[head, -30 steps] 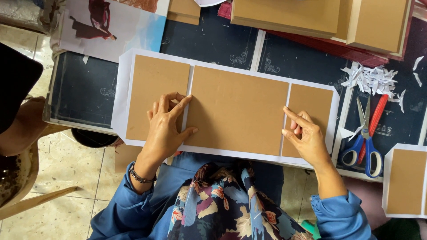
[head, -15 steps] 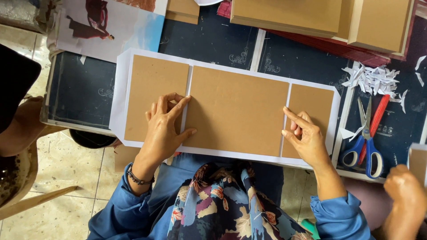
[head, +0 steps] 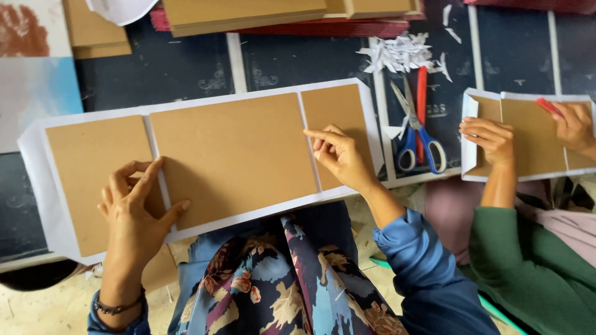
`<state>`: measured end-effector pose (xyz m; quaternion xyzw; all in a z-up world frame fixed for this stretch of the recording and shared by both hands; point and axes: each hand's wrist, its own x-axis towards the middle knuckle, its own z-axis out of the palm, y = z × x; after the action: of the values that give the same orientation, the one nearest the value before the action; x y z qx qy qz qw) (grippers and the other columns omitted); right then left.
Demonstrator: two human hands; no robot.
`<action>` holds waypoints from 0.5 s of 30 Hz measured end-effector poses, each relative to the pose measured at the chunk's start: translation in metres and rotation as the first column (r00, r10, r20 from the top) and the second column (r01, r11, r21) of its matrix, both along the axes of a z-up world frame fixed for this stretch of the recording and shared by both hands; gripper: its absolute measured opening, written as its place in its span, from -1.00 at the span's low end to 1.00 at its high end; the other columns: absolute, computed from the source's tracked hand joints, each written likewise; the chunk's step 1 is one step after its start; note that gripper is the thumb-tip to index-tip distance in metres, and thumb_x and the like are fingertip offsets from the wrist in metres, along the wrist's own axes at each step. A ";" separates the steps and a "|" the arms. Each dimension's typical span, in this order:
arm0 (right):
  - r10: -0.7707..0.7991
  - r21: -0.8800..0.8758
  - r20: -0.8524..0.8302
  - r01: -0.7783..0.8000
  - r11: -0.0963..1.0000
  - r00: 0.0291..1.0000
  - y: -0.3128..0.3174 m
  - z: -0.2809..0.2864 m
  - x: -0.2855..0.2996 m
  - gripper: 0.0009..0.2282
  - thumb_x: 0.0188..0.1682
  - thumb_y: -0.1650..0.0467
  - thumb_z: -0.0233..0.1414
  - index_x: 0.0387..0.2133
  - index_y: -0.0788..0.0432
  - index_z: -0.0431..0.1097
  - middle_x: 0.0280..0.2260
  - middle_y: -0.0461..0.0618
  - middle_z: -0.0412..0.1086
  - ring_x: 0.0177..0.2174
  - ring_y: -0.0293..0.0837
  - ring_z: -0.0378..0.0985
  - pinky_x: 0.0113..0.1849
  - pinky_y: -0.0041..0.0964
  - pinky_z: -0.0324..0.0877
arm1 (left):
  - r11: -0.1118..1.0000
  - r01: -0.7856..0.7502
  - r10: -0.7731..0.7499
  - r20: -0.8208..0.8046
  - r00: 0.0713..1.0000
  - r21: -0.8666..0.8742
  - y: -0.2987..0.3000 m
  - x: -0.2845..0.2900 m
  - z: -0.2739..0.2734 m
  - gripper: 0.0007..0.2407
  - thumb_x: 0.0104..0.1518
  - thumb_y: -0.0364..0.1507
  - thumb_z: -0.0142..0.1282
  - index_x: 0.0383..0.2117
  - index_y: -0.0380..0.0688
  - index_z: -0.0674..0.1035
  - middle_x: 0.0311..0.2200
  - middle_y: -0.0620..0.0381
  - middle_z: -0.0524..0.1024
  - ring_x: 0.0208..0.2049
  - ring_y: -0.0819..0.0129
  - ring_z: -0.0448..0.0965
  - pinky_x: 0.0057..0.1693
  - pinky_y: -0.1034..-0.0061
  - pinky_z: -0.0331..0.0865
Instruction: The person aligns a brown cardboard sheet onto a larger white paper sheet and smooths it down. They then use scissors to trim the excess white paper around the edges of the cardboard. The person repeats this process with another sheet, folding the paper and cutting along the edges.
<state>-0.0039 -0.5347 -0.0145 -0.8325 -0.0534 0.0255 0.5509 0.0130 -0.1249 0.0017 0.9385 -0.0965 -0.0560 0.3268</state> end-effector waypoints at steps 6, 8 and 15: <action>-0.017 0.140 0.054 0.009 0.990 0.998 -0.008 -0.002 -0.003 -0.76 0.14 0.55 0.03 0.05 0.21 0.49 -0.23 -0.08 0.33 -0.23 -0.29 0.45 -0.16 -0.52 0.33 | 0.996 0.075 -0.076 0.018 0.997 0.051 0.003 -0.003 -0.002 -0.37 0.10 -0.21 0.23 0.39 0.08 0.37 0.20 -0.02 0.18 0.08 -0.10 0.22 0.18 -0.04 0.04; -0.089 0.099 0.085 0.081 0.992 0.992 -0.001 0.006 -0.012 -0.76 0.13 0.55 0.03 0.05 0.21 0.49 -0.23 -0.06 0.35 -0.23 -0.27 0.49 -0.15 -0.51 0.39 | 0.995 0.093 -0.094 0.023 0.995 0.038 0.010 -0.005 -0.002 -0.41 0.14 -0.25 0.19 0.38 0.02 0.38 0.21 -0.04 0.19 0.08 -0.11 0.25 0.17 -0.05 0.07; -0.339 -0.371 0.555 0.591 0.717 0.760 -0.107 0.020 -0.040 -0.79 0.16 0.42 0.01 -0.10 0.27 0.57 -0.16 0.11 0.40 -0.12 0.06 0.51 -0.06 -0.14 0.38 | 0.997 0.053 -0.067 0.280 0.958 0.055 -0.012 -0.039 0.004 -0.64 0.26 -0.49 0.14 0.21 -0.01 0.54 0.35 0.02 0.34 0.18 -0.06 0.39 0.22 0.10 0.09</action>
<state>-0.0434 -0.6422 0.0053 -0.9172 0.0477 -0.2970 0.2614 -0.0256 -0.1370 0.0056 0.9410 -0.1691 0.0660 0.2858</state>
